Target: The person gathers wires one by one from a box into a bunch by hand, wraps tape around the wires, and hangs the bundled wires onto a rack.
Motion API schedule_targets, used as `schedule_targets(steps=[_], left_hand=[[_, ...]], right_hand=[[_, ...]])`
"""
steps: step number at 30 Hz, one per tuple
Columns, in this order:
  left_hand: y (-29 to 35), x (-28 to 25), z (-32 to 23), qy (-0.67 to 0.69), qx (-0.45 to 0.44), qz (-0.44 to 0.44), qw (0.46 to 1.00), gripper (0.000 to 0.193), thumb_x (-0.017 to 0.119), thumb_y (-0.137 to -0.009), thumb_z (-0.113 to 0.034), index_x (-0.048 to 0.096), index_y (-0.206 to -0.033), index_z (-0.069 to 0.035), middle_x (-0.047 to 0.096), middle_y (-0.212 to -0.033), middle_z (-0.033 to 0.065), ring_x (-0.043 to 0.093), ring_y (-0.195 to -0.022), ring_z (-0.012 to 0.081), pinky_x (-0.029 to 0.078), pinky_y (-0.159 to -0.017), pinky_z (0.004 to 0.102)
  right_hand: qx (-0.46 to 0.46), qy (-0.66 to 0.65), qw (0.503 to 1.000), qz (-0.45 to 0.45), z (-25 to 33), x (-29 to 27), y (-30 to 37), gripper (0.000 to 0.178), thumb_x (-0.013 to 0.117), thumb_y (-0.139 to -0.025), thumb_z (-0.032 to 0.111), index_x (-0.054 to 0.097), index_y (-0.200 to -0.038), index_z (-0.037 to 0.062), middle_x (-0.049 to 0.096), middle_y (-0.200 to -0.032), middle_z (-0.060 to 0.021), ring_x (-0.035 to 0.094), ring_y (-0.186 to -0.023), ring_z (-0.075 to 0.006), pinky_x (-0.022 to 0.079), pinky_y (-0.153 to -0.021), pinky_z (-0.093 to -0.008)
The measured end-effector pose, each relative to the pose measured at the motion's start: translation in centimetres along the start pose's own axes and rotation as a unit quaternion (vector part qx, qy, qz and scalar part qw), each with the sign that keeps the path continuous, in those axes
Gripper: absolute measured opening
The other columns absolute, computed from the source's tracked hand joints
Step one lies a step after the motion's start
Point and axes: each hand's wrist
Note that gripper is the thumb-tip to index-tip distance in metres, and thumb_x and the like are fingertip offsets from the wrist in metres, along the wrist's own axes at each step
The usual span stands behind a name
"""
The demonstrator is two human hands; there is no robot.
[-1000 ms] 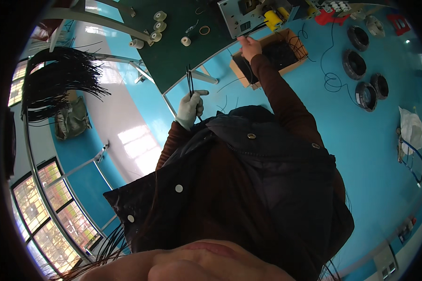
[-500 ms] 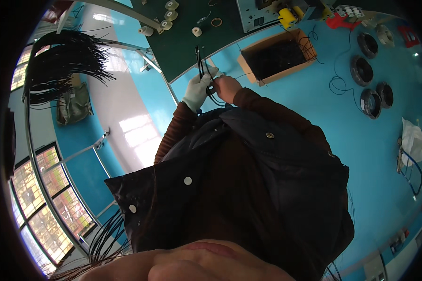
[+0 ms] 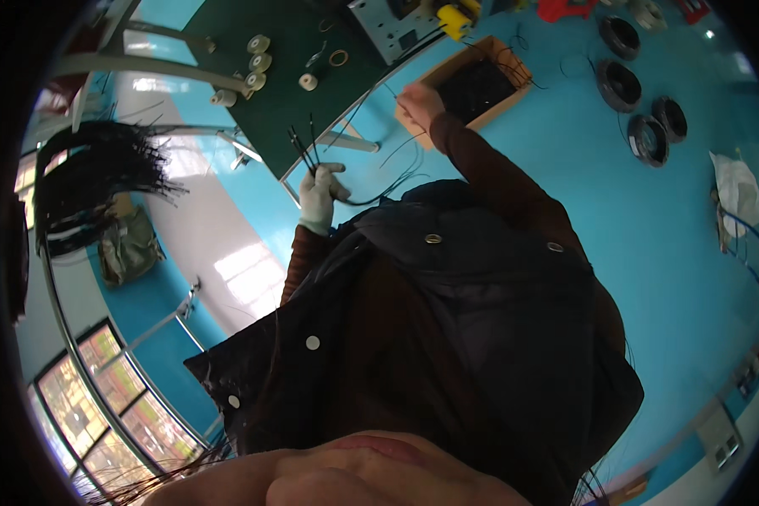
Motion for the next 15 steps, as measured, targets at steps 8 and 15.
schedule_targets(steps=[8,15], left_hand=[[1.1,1.2,-2.2,-0.042,-0.058,0.01,0.997,0.03,0.045,-0.093,-0.022,0.055,-0.11,0.001,0.038,-0.053,-0.0048,0.036,-0.039,0.0053,0.035,-0.039,0.0217],[1.8,0.6,-2.2,-0.026,-0.101,0.025,0.994,0.036,0.045,-0.093,-0.027,0.057,-0.111,0.002,0.035,-0.05,-0.0047,0.032,-0.041,0.0054,0.032,-0.041,0.0215]], right_hand=[[-0.067,-0.209,0.976,-0.005,5.3,-1.7,-4.1,0.034,0.059,-0.085,0.029,0.054,-0.111,0.007,0.061,-0.098,-0.0031,0.056,-0.068,-0.0108,0.039,-0.049,-0.0251],[-0.056,-0.153,0.986,-0.038,5.1,-0.4,-3.7,0.03,0.048,-0.093,0.034,0.058,-0.104,0.008,0.064,-0.09,-0.0007,0.055,-0.071,-0.0081,0.041,-0.054,-0.0207]])
Point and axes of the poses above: each hand's wrist, its own y-axis away from the middle knuckle, its own x-axis out of the palm, z = x × y
